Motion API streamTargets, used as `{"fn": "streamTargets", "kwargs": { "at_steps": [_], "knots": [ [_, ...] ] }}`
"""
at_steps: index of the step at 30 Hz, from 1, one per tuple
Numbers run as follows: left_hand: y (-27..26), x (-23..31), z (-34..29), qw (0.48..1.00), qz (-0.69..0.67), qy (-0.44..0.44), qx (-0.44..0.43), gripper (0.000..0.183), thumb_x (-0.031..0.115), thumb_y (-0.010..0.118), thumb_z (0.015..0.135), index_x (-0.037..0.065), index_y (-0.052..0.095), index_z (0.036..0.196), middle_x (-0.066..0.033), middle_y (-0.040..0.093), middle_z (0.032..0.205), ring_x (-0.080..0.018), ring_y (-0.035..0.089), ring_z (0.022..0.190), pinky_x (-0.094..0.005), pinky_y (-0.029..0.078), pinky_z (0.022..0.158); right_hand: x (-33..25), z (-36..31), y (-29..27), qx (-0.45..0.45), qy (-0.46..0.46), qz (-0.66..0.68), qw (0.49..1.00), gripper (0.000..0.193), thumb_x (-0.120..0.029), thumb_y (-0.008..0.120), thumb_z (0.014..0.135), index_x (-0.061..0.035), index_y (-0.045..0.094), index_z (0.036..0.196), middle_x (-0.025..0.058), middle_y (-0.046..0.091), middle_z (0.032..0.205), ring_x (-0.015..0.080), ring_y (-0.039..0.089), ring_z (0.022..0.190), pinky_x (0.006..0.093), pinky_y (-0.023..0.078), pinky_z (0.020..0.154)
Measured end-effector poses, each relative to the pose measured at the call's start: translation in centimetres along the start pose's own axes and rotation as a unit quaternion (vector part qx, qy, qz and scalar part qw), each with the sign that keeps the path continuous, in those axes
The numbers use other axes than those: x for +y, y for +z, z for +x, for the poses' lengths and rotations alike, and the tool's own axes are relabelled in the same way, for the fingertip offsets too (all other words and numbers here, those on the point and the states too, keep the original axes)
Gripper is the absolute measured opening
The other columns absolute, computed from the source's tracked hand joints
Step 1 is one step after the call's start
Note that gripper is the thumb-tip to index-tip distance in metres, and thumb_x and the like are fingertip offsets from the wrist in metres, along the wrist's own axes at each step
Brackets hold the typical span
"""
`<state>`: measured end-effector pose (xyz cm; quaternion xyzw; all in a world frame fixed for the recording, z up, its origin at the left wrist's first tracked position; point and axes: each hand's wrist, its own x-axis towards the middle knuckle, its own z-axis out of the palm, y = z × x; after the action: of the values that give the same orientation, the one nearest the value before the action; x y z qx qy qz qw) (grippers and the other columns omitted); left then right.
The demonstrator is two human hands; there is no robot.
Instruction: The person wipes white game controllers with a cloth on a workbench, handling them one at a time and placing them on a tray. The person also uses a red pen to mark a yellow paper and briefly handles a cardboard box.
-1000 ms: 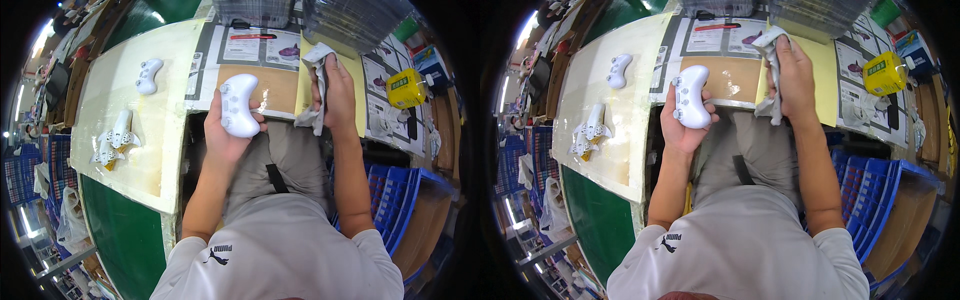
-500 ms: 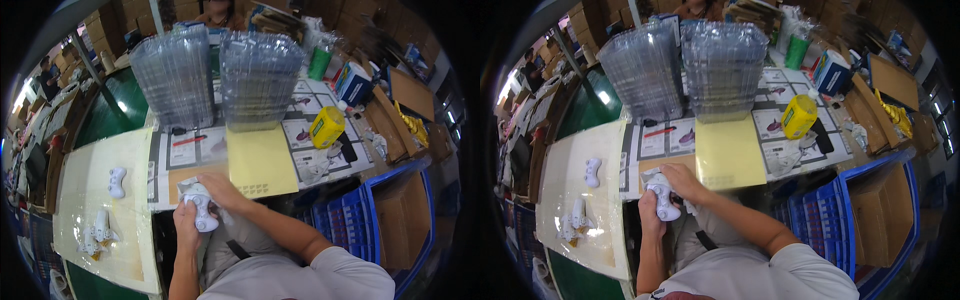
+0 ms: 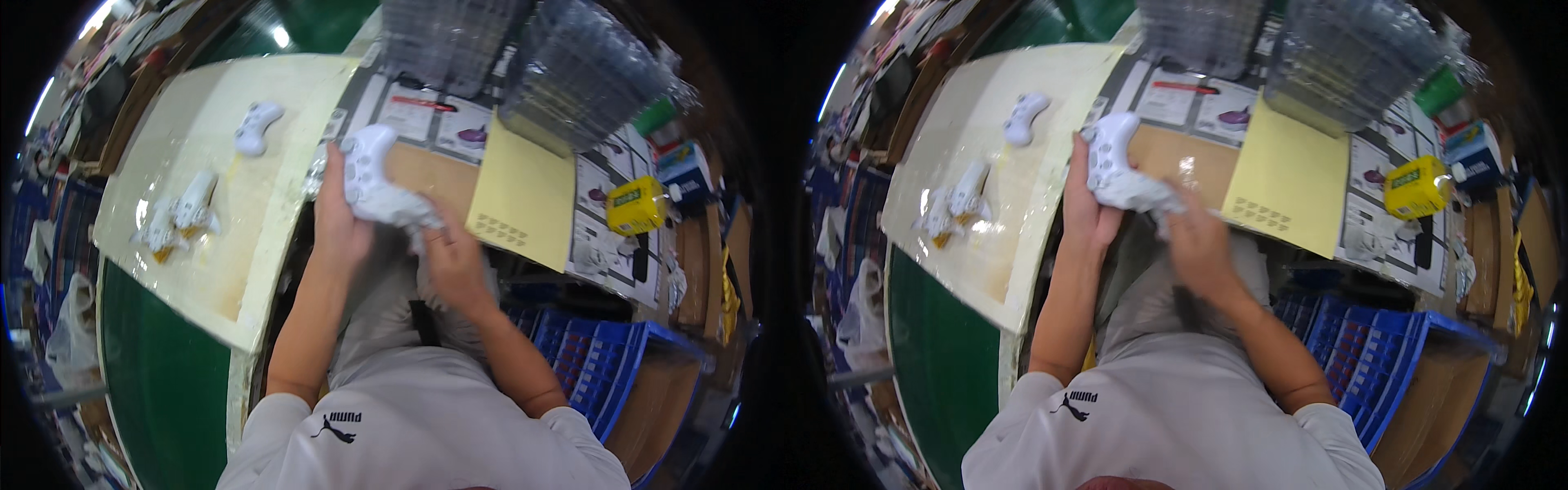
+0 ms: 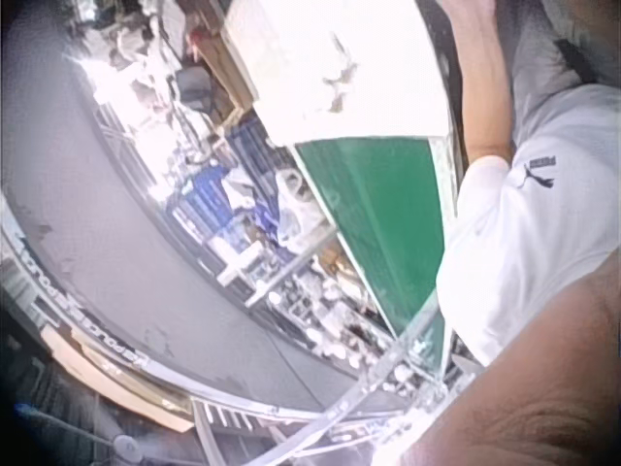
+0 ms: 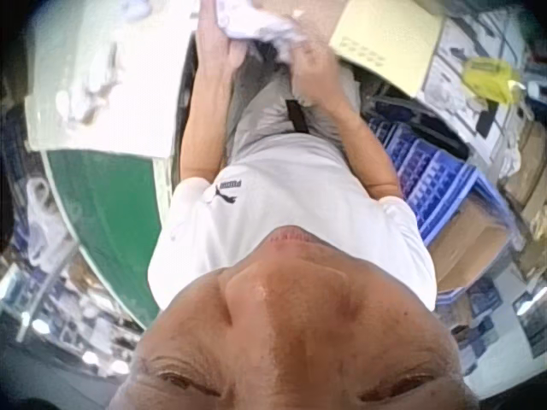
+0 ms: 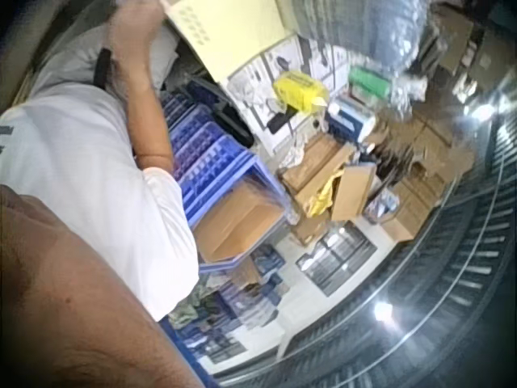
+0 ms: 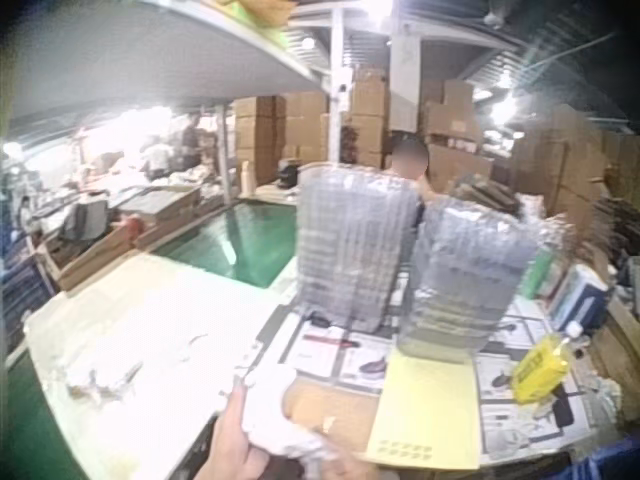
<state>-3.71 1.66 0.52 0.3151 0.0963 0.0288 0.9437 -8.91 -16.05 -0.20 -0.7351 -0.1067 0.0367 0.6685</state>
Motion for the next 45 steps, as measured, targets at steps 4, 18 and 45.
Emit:
{"fn": "streamTargets", "kwargs": {
  "at_steps": [4,18,45],
  "knots": [
    [-1.0,0.9,0.2,0.996,-0.032,-0.068,-0.045,0.058,0.056,0.039,0.111,0.006,0.057,0.134,-0.0155,0.071,0.102,-0.0273,0.071,0.08,-0.0423,0.059,0.07,-0.7,1.2,-2.9,0.106,0.027,0.049,0.993,0.03,-0.005,0.058,0.102,0.001,0.059,0.131,0.0022,0.066,0.099,0.0051,0.058,0.084,0.0215,0.048,0.072],
    [1.1,-1.2,-0.8,0.997,0.072,-0.024,0.0,0.054,0.049,0.043,0.112,0.003,0.058,0.136,-0.0082,0.071,0.113,-0.0191,0.07,0.099,-0.0367,0.057,0.089,-3.1,1.2,-2.4,0.081,-0.14,-0.102,0.981,0.032,-0.027,0.061,0.107,0.0042,0.068,0.105,0.0083,0.07,0.09,0.0147,0.062,0.082,0.0278,0.049,0.078],
    [-0.7,-0.5,-3.7,0.963,0.04,-0.171,-0.205,0.075,0.057,0.021,0.112,-0.003,0.04,0.153,-0.0296,0.063,0.133,-0.0378,0.074,0.1,-0.0484,0.063,0.087,0.2,3.3,-2.0,0.115,-0.173,-0.082,0.975,0.032,-0.011,0.064,0.101,0.0002,0.063,0.132,0.0183,0.072,0.108,0.0245,0.074,0.088,0.0361,0.059,0.079]
  ]
}}
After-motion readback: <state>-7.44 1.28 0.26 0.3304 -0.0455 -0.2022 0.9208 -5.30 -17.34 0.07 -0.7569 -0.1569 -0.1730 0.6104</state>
